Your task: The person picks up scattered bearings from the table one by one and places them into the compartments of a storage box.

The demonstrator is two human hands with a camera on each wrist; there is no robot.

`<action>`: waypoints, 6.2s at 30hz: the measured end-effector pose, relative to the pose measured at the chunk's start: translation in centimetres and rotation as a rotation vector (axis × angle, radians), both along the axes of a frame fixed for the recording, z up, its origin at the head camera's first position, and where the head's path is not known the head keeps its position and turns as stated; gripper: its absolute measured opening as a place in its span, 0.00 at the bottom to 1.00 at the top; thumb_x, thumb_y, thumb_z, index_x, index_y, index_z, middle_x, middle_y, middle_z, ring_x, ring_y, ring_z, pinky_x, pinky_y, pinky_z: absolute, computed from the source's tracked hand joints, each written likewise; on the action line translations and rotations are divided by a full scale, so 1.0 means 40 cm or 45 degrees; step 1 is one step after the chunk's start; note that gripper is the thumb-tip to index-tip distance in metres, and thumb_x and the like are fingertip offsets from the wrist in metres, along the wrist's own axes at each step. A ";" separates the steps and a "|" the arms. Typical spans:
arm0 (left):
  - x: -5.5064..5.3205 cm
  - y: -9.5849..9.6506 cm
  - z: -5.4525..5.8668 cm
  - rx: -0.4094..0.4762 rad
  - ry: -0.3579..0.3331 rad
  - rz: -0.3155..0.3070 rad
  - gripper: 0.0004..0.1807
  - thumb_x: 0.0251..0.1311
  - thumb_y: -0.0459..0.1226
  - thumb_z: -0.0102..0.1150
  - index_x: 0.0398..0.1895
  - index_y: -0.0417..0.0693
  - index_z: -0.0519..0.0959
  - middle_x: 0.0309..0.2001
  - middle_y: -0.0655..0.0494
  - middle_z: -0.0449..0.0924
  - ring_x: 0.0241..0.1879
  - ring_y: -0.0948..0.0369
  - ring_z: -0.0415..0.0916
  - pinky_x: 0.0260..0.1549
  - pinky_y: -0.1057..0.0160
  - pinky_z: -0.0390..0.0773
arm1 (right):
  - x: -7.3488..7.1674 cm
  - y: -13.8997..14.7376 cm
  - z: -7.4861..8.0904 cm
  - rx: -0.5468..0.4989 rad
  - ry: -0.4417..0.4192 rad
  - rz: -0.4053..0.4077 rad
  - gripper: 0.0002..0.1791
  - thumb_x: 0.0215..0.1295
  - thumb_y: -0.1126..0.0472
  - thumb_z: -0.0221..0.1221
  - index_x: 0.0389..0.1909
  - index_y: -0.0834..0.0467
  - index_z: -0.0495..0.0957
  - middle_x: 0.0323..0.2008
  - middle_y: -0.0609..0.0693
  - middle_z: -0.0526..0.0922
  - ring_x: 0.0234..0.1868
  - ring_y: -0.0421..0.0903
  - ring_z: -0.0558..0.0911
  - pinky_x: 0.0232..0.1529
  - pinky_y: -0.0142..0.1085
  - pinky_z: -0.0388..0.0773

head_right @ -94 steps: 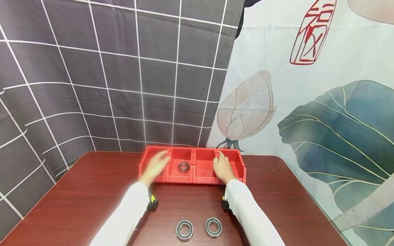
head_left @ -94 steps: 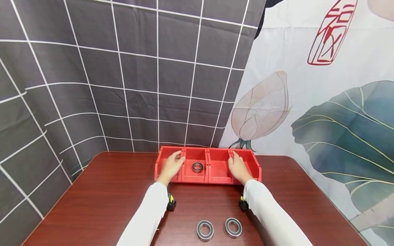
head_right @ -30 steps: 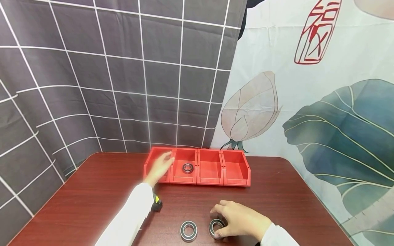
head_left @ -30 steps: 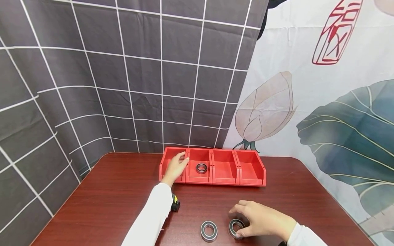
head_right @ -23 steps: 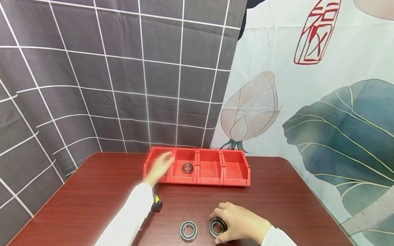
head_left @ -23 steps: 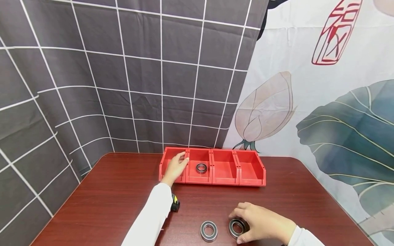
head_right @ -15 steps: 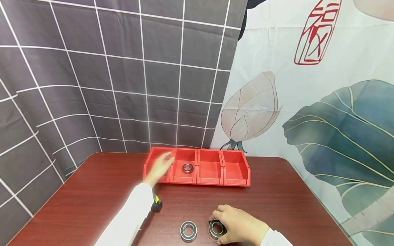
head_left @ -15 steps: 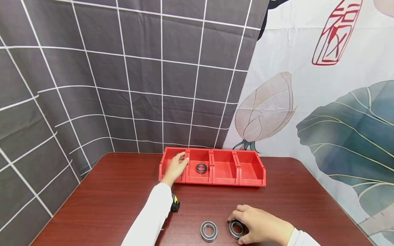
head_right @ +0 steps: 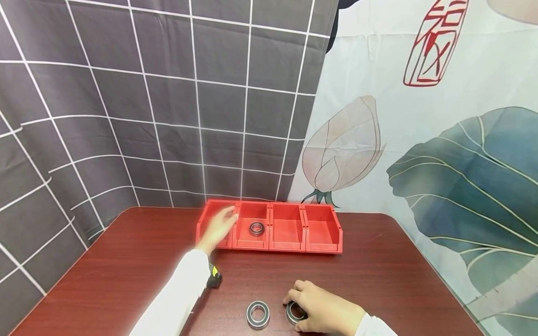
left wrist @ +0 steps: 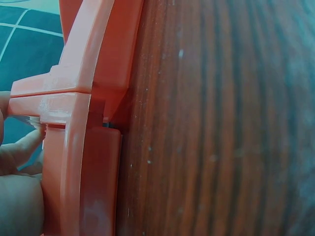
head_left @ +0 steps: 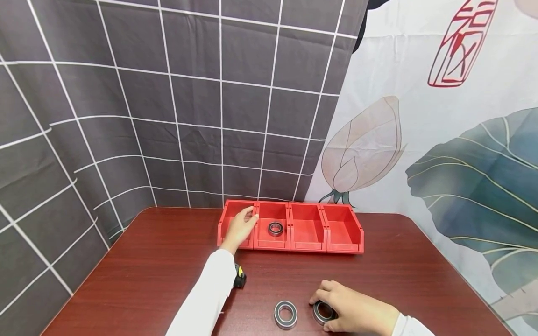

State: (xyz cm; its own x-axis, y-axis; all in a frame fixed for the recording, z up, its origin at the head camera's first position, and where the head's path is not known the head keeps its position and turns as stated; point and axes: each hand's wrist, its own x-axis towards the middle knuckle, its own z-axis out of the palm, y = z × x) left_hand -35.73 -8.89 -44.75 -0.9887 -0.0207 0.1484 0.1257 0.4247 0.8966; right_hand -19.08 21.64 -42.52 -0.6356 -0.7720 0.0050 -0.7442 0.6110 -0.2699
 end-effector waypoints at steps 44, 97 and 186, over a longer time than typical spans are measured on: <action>0.001 0.006 0.008 -0.004 0.007 0.004 0.29 0.66 0.45 0.56 0.68 0.46 0.67 0.61 0.44 0.73 0.59 0.48 0.73 0.56 0.49 0.74 | -0.104 -0.004 0.032 -0.349 0.282 -0.141 0.25 0.52 0.58 0.68 0.53 0.45 0.77 0.43 0.39 0.74 0.38 0.35 0.71 0.36 0.26 0.75; -0.011 -0.002 -0.008 0.035 0.011 -0.005 0.29 0.66 0.45 0.56 0.68 0.47 0.67 0.61 0.45 0.73 0.59 0.48 0.73 0.56 0.50 0.74 | -0.362 -0.090 0.048 -0.325 0.088 -0.605 0.27 0.58 0.59 0.66 0.60 0.53 0.73 0.54 0.52 0.73 0.53 0.49 0.72 0.49 0.44 0.80; -0.005 -0.003 -0.013 0.040 0.017 -0.006 0.29 0.65 0.47 0.57 0.68 0.48 0.68 0.61 0.46 0.74 0.59 0.49 0.73 0.55 0.50 0.74 | -0.465 -0.182 -0.033 0.065 0.040 -0.895 0.23 0.60 0.60 0.64 0.54 0.66 0.74 0.44 0.65 0.75 0.45 0.60 0.74 0.52 0.54 0.75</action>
State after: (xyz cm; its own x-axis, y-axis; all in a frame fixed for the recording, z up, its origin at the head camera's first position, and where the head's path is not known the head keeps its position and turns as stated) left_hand -35.94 -9.02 -45.27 -0.9867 -0.0207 0.1612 0.1400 0.3956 0.9077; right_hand -37.69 14.36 -43.83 -0.9839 -0.1786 0.0063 -0.1758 0.9612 -0.2126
